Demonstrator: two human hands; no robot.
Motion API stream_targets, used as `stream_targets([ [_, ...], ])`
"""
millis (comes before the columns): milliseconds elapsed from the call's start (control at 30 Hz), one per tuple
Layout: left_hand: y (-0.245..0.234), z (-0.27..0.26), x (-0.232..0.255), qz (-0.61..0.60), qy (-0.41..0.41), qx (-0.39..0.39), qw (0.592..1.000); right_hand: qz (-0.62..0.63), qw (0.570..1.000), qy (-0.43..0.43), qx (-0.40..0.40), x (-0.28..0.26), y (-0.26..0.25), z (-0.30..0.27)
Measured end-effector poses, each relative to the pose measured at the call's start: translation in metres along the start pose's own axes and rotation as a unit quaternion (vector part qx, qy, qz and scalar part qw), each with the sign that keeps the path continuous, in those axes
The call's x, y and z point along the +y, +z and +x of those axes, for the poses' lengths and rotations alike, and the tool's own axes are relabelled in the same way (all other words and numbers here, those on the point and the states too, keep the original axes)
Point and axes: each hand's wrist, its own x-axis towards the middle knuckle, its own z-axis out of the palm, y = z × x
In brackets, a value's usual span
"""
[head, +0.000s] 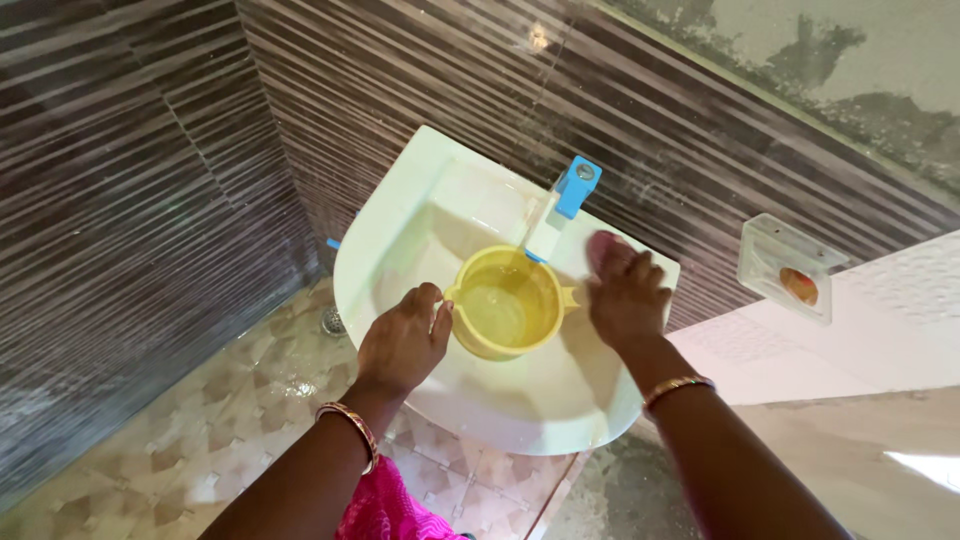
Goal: The person repeatedly scrubs a white bathroom sink with a pink scrubbing sponge while rinsing it under running water from a blue faucet. A yellow plastic strainer is moved aside and back into the sink during the process.
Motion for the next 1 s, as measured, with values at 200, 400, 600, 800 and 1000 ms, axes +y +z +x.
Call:
stream_targets([
  [200,-0.002,-0.001,0.001,-0.001,0.001,-0.01,1.0,0.031,0.996,-0.076,0.035,-0.024,-0.025,0.009],
  [400,-0.001,-0.001,0.0,-0.01,-0.005,-0.011,1.0,0.016,0.993,0.107,-0.055,0.027,-0.035,-0.006],
  [600,-0.003,-0.002,0.001,-0.023,-0.019,-0.023,0.999,0.03,0.994,0.088,-0.064,-0.013,-0.006,0.003],
  [800,-0.004,0.0,0.004,-0.022,-0.017,-0.022,0.999,0.078,0.996,0.043,-0.02,-0.014,-0.013,0.012],
  [1000,-0.002,-0.001,0.002,-0.032,0.007,-0.001,0.999,0.075,0.995,0.067,0.018,-0.022,-0.007,0.015],
])
